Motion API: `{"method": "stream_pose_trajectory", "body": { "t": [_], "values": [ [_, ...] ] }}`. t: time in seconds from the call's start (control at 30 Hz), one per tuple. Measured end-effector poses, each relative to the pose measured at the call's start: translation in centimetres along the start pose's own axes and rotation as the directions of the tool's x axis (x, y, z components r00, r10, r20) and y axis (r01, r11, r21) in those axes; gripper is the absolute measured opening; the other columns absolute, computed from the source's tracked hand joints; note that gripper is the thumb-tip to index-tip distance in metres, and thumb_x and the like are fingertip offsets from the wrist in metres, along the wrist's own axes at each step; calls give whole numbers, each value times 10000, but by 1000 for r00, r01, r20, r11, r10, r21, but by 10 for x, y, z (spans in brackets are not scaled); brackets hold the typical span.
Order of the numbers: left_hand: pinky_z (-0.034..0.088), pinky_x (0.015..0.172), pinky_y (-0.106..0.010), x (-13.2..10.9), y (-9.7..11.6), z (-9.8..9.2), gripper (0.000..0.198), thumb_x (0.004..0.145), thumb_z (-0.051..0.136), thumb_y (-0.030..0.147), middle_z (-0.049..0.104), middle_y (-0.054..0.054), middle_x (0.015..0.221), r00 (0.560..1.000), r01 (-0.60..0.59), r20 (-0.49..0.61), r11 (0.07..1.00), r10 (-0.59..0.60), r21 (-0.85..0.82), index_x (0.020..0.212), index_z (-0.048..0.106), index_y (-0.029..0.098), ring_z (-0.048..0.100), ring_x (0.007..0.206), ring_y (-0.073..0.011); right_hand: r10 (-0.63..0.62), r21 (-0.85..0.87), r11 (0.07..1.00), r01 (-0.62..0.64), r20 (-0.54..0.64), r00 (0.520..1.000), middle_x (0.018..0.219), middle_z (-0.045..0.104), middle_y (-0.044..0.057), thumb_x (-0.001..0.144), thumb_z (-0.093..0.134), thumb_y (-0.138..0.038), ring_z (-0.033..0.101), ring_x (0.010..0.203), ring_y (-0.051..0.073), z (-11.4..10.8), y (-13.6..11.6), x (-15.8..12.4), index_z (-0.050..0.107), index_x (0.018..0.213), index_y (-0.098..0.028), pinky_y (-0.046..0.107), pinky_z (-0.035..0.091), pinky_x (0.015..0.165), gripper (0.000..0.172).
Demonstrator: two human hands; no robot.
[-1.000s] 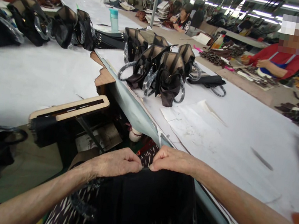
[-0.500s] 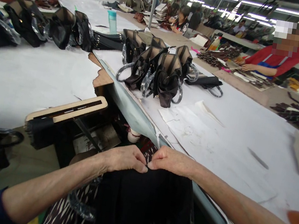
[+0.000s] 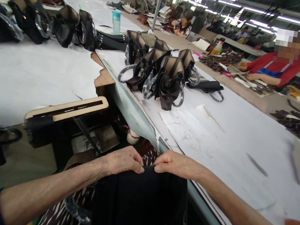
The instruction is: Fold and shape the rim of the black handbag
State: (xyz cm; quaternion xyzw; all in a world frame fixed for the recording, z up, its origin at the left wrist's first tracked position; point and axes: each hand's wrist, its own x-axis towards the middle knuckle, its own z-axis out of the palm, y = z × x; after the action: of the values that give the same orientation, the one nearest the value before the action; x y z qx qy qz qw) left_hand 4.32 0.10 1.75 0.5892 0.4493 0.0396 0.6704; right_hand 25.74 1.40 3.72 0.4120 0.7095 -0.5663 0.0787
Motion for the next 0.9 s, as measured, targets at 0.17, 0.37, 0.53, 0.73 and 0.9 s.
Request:
{"method": "stream_pose_trajectory", "body": {
  "t": [0.17,0.37,0.53,0.73,0.9],
  "values": [
    [224,439,-222,-1,-2,2,185,597,577,290,460,41,492,1000,-4,-7,1000,3,-23,639,655,127,355,469,-91,-14,-28,1000,14,-23,1000,508,281,-74,743,519,-302,262,485,70,5,1,4,427,548,-169,229,192,452,254],
    [225,446,-231,3,-2,1,173,587,600,272,450,45,475,1000,-16,-17,1000,15,-14,648,672,127,354,472,-93,14,-121,992,-26,-99,995,486,293,-67,747,516,-296,279,476,74,7,-7,0,386,519,-170,234,199,457,291],
    [192,429,-237,5,1,-1,155,579,629,279,419,56,464,1000,-24,-8,1000,24,-3,626,667,137,320,451,-78,-25,-192,981,-4,-149,988,598,486,-39,725,568,-316,424,586,109,17,-28,6,548,667,-177,227,256,516,152],
    [246,440,-208,-9,-8,-16,264,644,612,378,509,34,542,996,26,91,984,-10,-178,725,667,133,371,460,-72,52,-147,986,-81,-187,981,545,416,-48,746,515,-309,380,528,90,31,-34,19,503,597,-165,229,251,494,208],
    [354,571,-198,-34,-30,-33,437,685,587,524,614,-34,703,997,-60,31,953,72,-298,773,678,105,483,613,-99,35,-119,991,-58,-187,982,533,356,-61,771,481,-304,337,519,79,32,-32,17,450,576,-175,232,233,486,235]
  ]
}}
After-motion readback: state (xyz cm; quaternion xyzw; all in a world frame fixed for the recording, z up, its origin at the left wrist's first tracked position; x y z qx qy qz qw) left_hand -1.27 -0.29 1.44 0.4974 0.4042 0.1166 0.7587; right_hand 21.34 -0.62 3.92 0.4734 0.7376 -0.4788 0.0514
